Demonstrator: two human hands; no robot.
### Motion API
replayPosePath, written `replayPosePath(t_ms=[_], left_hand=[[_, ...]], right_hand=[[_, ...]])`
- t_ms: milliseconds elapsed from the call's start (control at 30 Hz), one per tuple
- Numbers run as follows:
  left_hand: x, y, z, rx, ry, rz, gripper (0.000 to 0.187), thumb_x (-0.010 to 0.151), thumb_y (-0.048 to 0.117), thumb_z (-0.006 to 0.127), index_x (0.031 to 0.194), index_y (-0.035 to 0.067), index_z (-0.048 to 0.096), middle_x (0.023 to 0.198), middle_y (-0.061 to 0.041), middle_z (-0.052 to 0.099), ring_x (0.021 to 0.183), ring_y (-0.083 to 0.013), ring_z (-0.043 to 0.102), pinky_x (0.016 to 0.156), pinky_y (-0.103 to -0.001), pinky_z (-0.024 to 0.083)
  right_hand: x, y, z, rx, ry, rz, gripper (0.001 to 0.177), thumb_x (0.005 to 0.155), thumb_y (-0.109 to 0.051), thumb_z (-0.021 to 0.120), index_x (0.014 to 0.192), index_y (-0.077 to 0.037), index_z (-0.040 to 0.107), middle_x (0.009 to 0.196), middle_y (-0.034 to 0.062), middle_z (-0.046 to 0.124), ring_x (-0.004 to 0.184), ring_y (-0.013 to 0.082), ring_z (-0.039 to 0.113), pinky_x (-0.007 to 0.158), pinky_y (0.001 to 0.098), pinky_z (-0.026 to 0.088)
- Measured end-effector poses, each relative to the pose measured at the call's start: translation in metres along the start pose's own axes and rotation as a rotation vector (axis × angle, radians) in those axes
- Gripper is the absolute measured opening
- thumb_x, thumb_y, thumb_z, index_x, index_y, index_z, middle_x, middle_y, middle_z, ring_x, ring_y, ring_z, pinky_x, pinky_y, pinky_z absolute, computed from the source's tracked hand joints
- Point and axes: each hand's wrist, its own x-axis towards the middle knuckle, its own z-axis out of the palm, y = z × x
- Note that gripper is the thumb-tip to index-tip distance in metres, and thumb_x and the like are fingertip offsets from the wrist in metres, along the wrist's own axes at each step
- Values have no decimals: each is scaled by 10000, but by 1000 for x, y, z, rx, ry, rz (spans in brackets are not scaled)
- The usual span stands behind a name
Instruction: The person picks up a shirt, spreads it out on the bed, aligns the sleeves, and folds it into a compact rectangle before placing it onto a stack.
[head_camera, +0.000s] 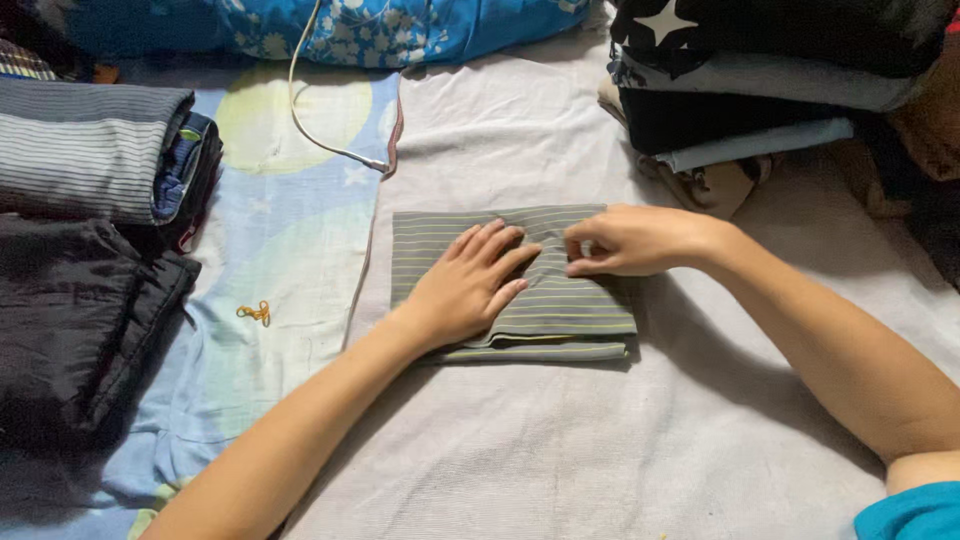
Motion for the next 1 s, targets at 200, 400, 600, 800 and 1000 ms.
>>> replayPosePath(t_ms=[200, 400, 600, 800, 1000], left_hand=[[-5, -7, 11, 86, -15, 29, 484, 1067, 399, 477, 1484, 155, 503, 1500, -156, 502, 1469, -356, 389, 1213, -489, 282], [-6, -6, 11, 110, 20, 36, 475, 1065, 384, 491, 1481, 154, 505, 1492, -159, 513, 1461, -353, 406, 1214, -494, 296], [-7, -5, 12, 109, 18, 38, 469, 1065, 365, 499, 1481, 148, 503, 1489, -155, 516, 1455, -361, 414, 1218, -504, 300], [-1, 2, -4, 116, 11, 62, 403, 1048, 352, 516, 1359, 104, 582, 1356, -123, 597, 1323, -328, 534, 1117, -459, 408], [7, 24, -29, -40, -203, 129, 487, 953, 511, 647, 1111, 51, 634, 1041, -116, 665, 1020, -297, 650, 890, -421, 523]], right_hand=[[-13, -1, -26, 104, -153, 263, 317, 993, -271, 621, 1308, -254, 594, 909, 45, 757, 717, 191, 747, 663, 365, 636], [-7, 22, -27, 421, -100, 112, 635, 857, -32, 613, 1420, -320, 554, 983, 122, 795, 777, 183, 767, 735, 359, 660], [2, 33, -14, 542, -22, -113, 567, 781, 35, 686, 1286, -222, 694, 1149, 57, 786, 898, 155, 762, 826, 322, 625], [4, 23, -6, 162, -44, -56, 451, 801, -100, 794, 1230, -237, 773, 992, 29, 767, 765, 169, 658, 723, 291, 610], [2, 51, -8, 372, -152, -22, 264, 806, -257, 783, 1012, -100, 837, 695, 18, 769, 530, 107, 602, 507, 270, 490]])
